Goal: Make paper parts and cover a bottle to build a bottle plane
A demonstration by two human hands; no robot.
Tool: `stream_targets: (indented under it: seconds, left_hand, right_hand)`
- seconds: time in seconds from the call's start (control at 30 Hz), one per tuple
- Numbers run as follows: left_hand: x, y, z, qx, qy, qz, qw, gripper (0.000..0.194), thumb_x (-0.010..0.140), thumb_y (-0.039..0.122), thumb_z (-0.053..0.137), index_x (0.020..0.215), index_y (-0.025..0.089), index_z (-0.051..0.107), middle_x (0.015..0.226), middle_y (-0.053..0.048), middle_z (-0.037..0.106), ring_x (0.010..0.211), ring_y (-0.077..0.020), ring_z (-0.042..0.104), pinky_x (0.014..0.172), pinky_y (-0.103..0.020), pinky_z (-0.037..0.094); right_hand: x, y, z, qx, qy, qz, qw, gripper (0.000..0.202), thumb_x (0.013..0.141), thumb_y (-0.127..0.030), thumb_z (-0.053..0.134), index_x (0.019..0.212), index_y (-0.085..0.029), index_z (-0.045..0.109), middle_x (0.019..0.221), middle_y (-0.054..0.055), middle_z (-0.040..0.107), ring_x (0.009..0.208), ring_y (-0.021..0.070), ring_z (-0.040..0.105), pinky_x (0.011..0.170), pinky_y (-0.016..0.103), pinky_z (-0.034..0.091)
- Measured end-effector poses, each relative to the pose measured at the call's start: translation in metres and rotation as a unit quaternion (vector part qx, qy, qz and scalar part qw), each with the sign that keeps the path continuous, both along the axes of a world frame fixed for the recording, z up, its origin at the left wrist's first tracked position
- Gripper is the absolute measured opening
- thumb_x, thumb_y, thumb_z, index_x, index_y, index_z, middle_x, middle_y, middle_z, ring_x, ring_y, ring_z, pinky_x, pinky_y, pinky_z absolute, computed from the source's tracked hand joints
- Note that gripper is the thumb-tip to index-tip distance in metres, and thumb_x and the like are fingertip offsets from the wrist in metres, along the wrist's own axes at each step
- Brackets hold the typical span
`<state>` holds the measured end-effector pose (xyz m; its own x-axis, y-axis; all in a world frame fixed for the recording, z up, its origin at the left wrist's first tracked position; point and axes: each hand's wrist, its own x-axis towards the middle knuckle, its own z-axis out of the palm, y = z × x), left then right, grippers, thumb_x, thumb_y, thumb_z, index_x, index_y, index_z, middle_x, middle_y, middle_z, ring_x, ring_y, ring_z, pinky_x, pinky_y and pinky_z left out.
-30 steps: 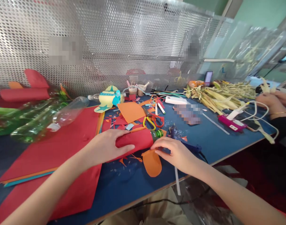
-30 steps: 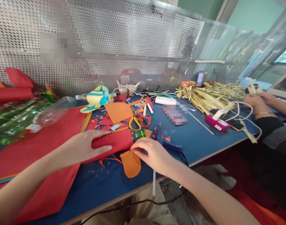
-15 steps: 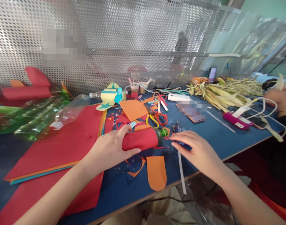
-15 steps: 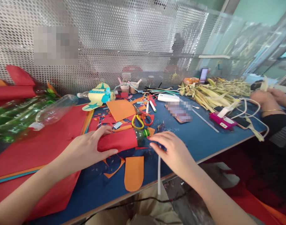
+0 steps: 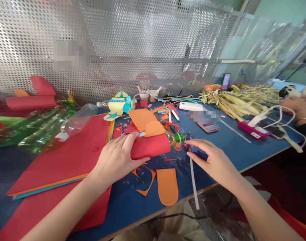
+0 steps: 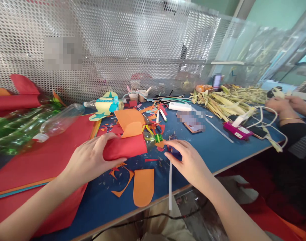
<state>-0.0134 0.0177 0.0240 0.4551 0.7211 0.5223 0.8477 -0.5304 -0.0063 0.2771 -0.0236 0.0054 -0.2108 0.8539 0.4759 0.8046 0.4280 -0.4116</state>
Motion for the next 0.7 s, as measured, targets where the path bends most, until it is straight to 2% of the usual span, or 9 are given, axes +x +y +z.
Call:
stream_targets:
  seconds: [0.13, 0.23, 0.33, 0.4, 0.5, 0.6, 0.7]
  left_hand:
    - [-0.003, 0.001, -0.002, 0.115, 0.011, -0.054, 0.992, 0.053, 0.079, 0.051, 0.063, 0.116, 0.016, 0.051, 0.104, -0.015, 0.072, 0.094, -0.0311, 0.069, 0.079, -0.039, 0.054]
    - [-0.004, 0.000, 0.000, 0.152, 0.029, -0.078, 0.985, 0.051, 0.080, 0.049, 0.063, 0.117, 0.016, 0.050, 0.107, -0.015, 0.072, 0.098, -0.0308, 0.068, 0.084, -0.040, 0.053]
    - [-0.004, -0.002, 0.001, 0.151, 0.032, -0.090, 0.984, 0.048, 0.081, 0.049, 0.063, 0.115, 0.017, 0.052, 0.108, -0.015, 0.072, 0.100, -0.0300, 0.068, 0.086, -0.039, 0.052]
    - [-0.004, -0.002, 0.001, 0.135, 0.027, -0.089, 0.986, 0.048, 0.081, 0.050, 0.063, 0.115, 0.018, 0.053, 0.108, -0.014, 0.072, 0.099, -0.0298, 0.068, 0.086, -0.039, 0.053]
    - [-0.003, -0.001, -0.001, 0.109, 0.017, -0.082, 0.990, 0.051, 0.080, 0.050, 0.063, 0.118, 0.018, 0.053, 0.108, -0.014, 0.072, 0.098, -0.0296, 0.069, 0.085, -0.039, 0.053]
    - [-0.003, -0.001, -0.003, 0.095, 0.011, -0.078, 0.992, 0.052, 0.080, 0.051, 0.063, 0.117, 0.016, 0.053, 0.106, -0.014, 0.072, 0.093, -0.0291, 0.070, 0.082, -0.039, 0.055]
    - [-0.003, -0.002, -0.002, 0.077, -0.002, -0.060, 0.995, 0.057, 0.077, 0.056, 0.062, 0.116, 0.015, 0.054, 0.107, -0.015, 0.071, 0.092, -0.0303, 0.070, 0.077, -0.039, 0.056]
  right_hand:
    - [-0.011, -0.001, 0.001, 0.067, 0.062, -0.011, 0.996, 0.024, 0.085, -0.033, 0.061, 0.104, -0.024, 0.050, 0.105, 0.009, 0.058, 0.095, 0.0236, 0.061, 0.083, 0.039, 0.054]
    - [-0.019, 0.000, 0.005, 0.107, 0.076, -0.003, 0.991, 0.040, 0.082, -0.038, 0.066, 0.112, -0.024, 0.045, 0.114, 0.012, 0.050, 0.107, 0.0263, 0.055, 0.090, 0.042, 0.052]
    - [-0.026, 0.004, 0.010, 0.065, 0.051, 0.031, 0.996, 0.067, 0.078, -0.042, 0.070, 0.132, -0.026, 0.034, 0.131, 0.014, 0.044, 0.122, 0.0294, 0.047, 0.099, 0.046, 0.046]
    - [-0.030, 0.009, 0.012, 0.018, 0.035, 0.049, 0.998, 0.076, 0.076, -0.044, 0.072, 0.137, -0.028, 0.030, 0.135, 0.013, 0.044, 0.126, 0.0309, 0.045, 0.100, 0.048, 0.046]
    - [-0.034, 0.017, 0.012, -0.028, 0.038, 0.063, 0.997, 0.071, 0.076, -0.042, 0.072, 0.135, -0.028, 0.035, 0.131, 0.012, 0.051, 0.122, 0.0305, 0.052, 0.095, 0.048, 0.049]
    - [-0.036, 0.023, 0.013, -0.034, 0.057, 0.065, 0.996, 0.058, 0.077, -0.040, 0.070, 0.128, -0.026, 0.044, 0.125, 0.011, 0.056, 0.115, 0.0284, 0.057, 0.093, 0.046, 0.050]
    - [-0.035, 0.025, 0.015, -0.035, 0.066, 0.060, 0.995, 0.055, 0.077, -0.041, 0.070, 0.124, -0.024, 0.048, 0.120, 0.011, 0.060, 0.110, 0.0276, 0.060, 0.092, 0.045, 0.050]
